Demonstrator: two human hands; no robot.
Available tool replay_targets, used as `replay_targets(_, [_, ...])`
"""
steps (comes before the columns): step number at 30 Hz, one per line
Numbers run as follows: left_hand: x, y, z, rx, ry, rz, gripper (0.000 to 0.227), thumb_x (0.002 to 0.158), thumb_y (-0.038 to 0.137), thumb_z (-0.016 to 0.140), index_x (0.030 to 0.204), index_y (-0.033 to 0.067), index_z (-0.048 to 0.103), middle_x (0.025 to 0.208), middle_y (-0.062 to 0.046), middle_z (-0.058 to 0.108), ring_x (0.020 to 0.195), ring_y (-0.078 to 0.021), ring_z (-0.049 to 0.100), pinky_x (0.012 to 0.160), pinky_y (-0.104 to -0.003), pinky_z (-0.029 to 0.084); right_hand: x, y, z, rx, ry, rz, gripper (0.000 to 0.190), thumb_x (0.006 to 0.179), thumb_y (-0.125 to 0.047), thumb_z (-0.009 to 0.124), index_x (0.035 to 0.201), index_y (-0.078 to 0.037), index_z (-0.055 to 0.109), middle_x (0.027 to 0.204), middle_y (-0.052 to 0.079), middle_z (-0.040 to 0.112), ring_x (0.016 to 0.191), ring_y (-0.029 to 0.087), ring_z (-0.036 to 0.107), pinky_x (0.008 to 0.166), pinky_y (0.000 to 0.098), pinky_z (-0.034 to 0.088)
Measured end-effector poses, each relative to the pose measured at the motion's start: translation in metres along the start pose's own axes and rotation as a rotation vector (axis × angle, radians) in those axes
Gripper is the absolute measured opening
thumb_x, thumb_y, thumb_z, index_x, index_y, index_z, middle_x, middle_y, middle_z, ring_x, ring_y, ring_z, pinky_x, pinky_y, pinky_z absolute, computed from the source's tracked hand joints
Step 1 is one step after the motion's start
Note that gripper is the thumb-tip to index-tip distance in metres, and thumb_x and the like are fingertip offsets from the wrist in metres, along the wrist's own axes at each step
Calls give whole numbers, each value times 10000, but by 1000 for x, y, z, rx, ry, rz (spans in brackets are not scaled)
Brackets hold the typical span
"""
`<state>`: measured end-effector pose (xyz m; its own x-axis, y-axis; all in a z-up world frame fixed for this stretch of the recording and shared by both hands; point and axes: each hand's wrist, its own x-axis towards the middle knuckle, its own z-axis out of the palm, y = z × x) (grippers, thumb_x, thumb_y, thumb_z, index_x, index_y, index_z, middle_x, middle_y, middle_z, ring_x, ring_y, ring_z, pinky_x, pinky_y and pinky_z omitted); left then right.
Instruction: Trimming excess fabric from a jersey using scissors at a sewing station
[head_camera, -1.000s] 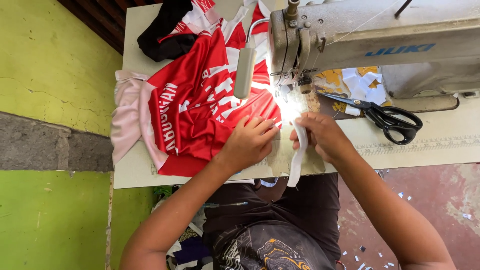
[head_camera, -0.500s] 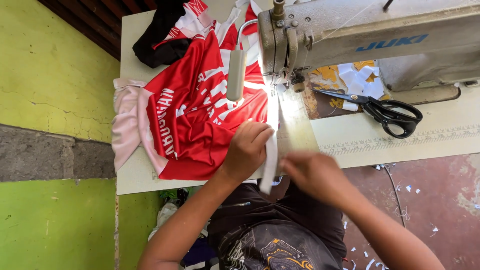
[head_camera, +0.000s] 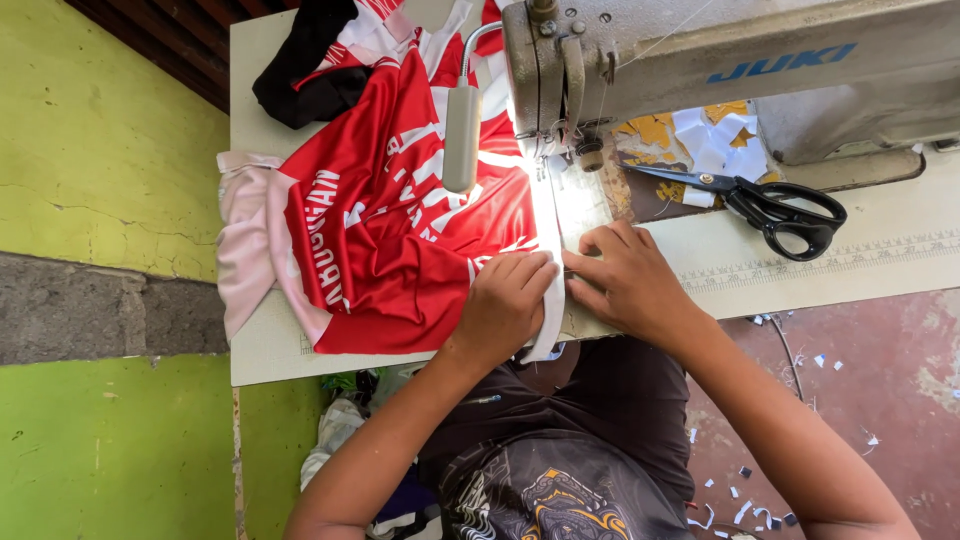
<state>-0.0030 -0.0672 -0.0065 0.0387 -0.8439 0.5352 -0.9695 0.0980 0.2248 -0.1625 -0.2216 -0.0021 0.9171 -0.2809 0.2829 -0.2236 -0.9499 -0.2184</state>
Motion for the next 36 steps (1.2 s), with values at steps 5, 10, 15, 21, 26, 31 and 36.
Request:
replay_targets(5, [-2,-1,6,41,-8,-13,273,949,72,563,1193,105,678,1125,-94,684,1074,-291,678,915,-423,532,2,4,-1,54,-18,-12,262,901,-410,693,1129,-286,732,1049,16,590,1079,262,566,932,457,475])
replay_targets(10, [4,-1,-2,9,0,-21,304,917,60,559,1191,121,676,1111,-70,680,1074,-278,662,894,-404,525,8,8,-12,68,-34,-72,311,885,-423,690,1173,-313,730,1217,27,620,1198,280,558,974,467,440])
replay_targets(15, [3,-2,-6,-43,-10,-58,291,930,71,545,1180,145,675,1101,-42,685,1068,-258,655,878,-393,522,19,9,-29,205,-110,-164,374,873,-376,684,1231,-272,720,1350,23,665,1351,289,538,1060,506,381])
replay_targets(21, [-9,-3,13,77,-3,4,269,916,118,551,1157,147,665,1136,-49,675,1088,-248,623,1020,-468,464,24,22,-27,364,-176,-134,488,847,-441,621,1289,-242,677,1300,55,696,1350,316,543,1088,532,353])
replay_targets(26, [-8,4,7,164,-7,29,249,916,138,555,1145,150,651,1177,-55,667,1117,-246,610,1048,-510,434,21,28,-19,343,-172,-133,518,853,-379,601,1355,-256,636,1297,81,689,1347,323,545,1104,535,337])
replay_targets(31, [6,-15,6,64,8,-18,209,903,157,574,1082,141,681,1116,-49,693,1115,-250,634,1045,-509,442,24,26,-20,249,-167,-201,433,869,-366,604,1291,-306,685,1356,-14,677,1360,274,527,1095,520,333])
replay_targets(36, [33,-48,-2,9,-92,-103,351,896,306,710,1210,150,684,1276,-76,689,1238,-297,611,1080,-579,412,26,25,-26,264,-206,-196,400,881,-384,617,1258,-307,730,1340,9,693,1353,294,537,1094,550,339])
